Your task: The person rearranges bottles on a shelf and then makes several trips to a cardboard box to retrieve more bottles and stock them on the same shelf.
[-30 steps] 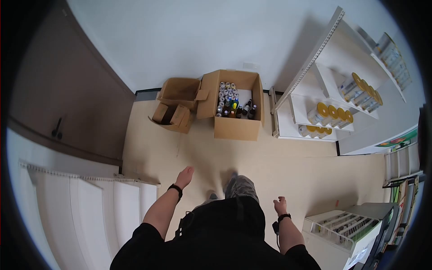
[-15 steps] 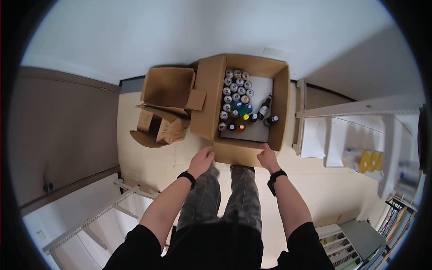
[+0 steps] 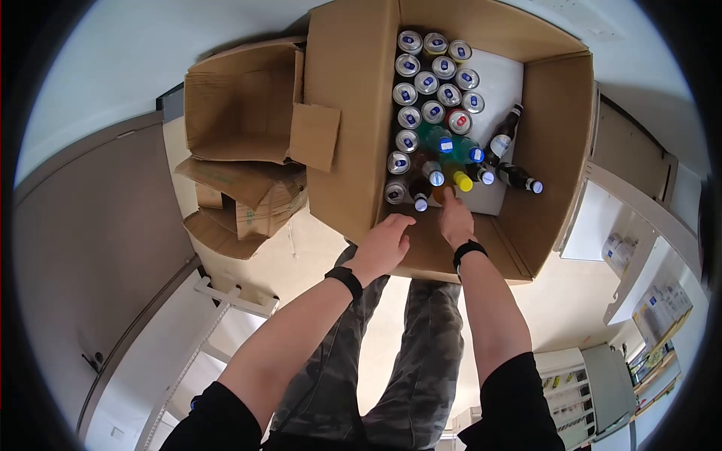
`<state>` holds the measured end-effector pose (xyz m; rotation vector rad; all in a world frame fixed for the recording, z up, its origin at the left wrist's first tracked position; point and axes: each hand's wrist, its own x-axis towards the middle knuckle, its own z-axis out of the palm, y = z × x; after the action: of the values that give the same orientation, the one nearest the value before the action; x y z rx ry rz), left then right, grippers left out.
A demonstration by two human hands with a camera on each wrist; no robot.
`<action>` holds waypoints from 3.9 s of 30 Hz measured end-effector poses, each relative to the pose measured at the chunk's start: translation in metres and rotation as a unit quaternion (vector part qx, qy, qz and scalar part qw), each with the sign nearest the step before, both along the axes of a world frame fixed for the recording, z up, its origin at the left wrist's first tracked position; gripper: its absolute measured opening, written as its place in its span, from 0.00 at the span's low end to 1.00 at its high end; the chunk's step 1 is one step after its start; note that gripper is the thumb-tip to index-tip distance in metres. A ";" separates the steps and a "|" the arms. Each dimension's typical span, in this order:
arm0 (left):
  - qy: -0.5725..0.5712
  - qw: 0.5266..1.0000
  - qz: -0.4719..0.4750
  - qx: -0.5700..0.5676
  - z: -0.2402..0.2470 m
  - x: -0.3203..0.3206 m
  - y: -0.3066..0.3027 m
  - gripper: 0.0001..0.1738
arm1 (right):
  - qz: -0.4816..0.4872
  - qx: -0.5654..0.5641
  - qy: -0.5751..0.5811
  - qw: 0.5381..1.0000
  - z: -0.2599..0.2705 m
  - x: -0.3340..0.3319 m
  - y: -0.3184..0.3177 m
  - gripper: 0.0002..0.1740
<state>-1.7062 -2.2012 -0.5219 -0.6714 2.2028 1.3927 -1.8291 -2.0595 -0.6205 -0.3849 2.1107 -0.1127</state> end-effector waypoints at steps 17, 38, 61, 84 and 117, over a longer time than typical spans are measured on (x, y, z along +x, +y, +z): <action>0.118 0.987 0.108 0.007 0.026 -0.015 0.031 0.37 | -0.006 -0.397 0.029 0.917 0.217 0.003 0.012 0.13; 0.132 0.982 0.128 0.047 0.047 0.035 -0.019 0.24 | 0.216 -0.096 0.007 0.972 -0.053 0.004 -0.011 0.38; 0.290 0.932 -0.216 0.023 0.362 -0.010 0.108 0.34 | -0.293 -0.247 0.328 0.863 0.480 0.169 0.182 0.33; 0.198 0.415 -0.866 0.195 0.476 0.485 0.590 0.34 | -0.796 0.036 0.538 0.274 0.608 0.802 0.371 0.23; 0.149 0.193 -0.942 0.229 0.499 1.230 1.469 0.35 | -0.836 0.160 0.523 0.058 0.616 1.504 1.182 0.24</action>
<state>-0.4766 -0.7326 -0.0228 2.0509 0.7426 0.2605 -0.3253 -0.8773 -0.0047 -1.9013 -1.0888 0.4490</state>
